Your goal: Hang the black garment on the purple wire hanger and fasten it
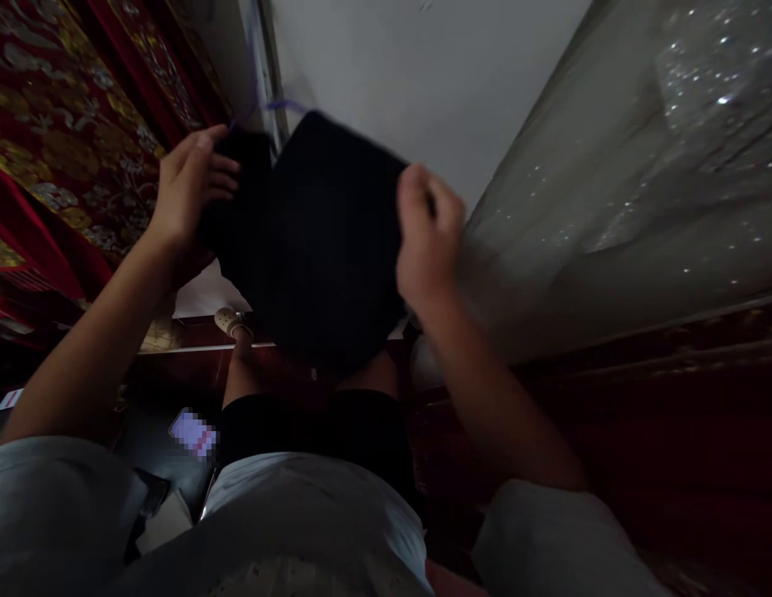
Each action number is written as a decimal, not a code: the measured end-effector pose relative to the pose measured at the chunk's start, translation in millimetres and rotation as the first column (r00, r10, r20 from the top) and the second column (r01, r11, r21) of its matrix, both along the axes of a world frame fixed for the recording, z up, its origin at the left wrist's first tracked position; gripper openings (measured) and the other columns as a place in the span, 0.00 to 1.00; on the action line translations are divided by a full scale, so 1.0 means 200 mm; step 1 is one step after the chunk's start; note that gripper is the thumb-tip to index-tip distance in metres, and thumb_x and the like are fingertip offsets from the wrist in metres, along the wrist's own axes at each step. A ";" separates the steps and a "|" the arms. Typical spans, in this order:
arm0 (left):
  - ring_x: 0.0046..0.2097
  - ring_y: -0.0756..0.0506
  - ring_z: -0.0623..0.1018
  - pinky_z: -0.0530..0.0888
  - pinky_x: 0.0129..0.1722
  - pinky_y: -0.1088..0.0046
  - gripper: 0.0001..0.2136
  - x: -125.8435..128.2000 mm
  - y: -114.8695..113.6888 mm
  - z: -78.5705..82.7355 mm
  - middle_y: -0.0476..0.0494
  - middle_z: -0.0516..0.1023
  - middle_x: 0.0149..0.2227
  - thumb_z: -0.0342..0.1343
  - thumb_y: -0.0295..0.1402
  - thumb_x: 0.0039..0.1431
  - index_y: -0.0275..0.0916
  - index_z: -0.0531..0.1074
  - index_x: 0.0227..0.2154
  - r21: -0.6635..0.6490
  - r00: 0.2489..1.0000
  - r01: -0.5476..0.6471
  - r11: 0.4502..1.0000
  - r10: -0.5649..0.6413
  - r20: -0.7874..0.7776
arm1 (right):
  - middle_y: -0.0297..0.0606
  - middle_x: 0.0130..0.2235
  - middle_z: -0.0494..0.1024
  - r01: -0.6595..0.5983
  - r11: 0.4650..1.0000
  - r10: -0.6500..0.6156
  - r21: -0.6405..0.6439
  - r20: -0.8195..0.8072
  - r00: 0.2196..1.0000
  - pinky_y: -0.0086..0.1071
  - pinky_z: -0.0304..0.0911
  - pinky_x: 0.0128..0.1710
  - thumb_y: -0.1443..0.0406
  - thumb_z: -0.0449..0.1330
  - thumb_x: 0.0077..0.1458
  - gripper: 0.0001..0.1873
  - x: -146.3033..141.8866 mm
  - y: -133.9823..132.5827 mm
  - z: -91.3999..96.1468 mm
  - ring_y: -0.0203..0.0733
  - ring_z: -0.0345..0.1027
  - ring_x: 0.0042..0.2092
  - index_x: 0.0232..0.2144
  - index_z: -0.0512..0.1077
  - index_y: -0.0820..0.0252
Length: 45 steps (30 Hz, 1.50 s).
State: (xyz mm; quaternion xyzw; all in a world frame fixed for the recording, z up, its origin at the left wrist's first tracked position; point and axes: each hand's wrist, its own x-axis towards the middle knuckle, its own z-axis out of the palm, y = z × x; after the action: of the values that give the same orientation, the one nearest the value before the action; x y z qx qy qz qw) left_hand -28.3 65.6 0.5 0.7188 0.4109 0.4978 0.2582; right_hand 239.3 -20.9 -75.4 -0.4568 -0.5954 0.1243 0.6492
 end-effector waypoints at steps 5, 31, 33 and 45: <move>0.32 0.50 0.76 0.71 0.31 0.74 0.14 -0.04 -0.19 -0.02 0.35 0.80 0.46 0.41 0.40 0.74 0.36 0.67 0.48 -0.547 0.962 0.197 0.814 -0.053 0.268 | 0.37 0.40 0.82 -0.632 0.664 0.744 -0.400 0.435 0.506 0.39 0.70 0.45 0.46 0.65 0.58 0.19 -0.25 -0.30 0.02 0.49 0.77 0.43 0.42 0.80 0.51; 0.27 0.50 0.76 0.70 0.26 0.74 0.29 -0.35 -0.25 -0.08 0.43 0.84 0.33 0.69 0.33 0.53 0.37 0.73 0.59 -0.205 1.000 0.031 0.978 -0.031 0.003 | 0.37 0.25 0.77 -0.652 0.635 0.506 -0.415 -0.415 0.756 0.31 0.65 0.22 0.41 0.73 0.43 0.26 -0.12 0.17 -0.18 0.39 0.70 0.25 0.23 0.75 0.57; 0.39 0.46 0.81 0.78 0.40 0.67 0.29 -0.38 -0.21 -0.11 0.41 0.83 0.42 0.70 0.40 0.56 0.35 0.72 0.58 -0.005 1.000 -0.020 1.000 0.020 0.000 | 0.36 0.24 0.77 -0.621 0.698 0.433 -0.356 -0.480 0.763 0.32 0.67 0.23 0.44 0.73 0.46 0.24 -0.10 0.21 -0.15 0.40 0.72 0.26 0.24 0.75 0.57; 0.38 0.45 0.75 0.73 0.40 0.66 0.16 -0.35 -0.29 -0.35 0.45 0.73 0.35 0.51 0.30 0.69 0.38 0.71 0.57 0.660 0.834 0.018 0.751 0.352 -0.424 | 0.34 0.22 0.71 -0.553 0.802 0.321 -0.224 -0.620 0.716 0.38 0.75 0.39 0.58 0.51 0.72 0.21 -0.07 0.54 0.21 0.40 0.72 0.31 0.26 0.71 0.55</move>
State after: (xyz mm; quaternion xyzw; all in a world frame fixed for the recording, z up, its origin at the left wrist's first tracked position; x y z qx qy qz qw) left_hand -97.7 7.2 -69.4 0.8286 0.3358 0.4137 -0.1717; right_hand 224.9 86.6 -34.1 -0.3637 -0.4359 0.5211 0.6373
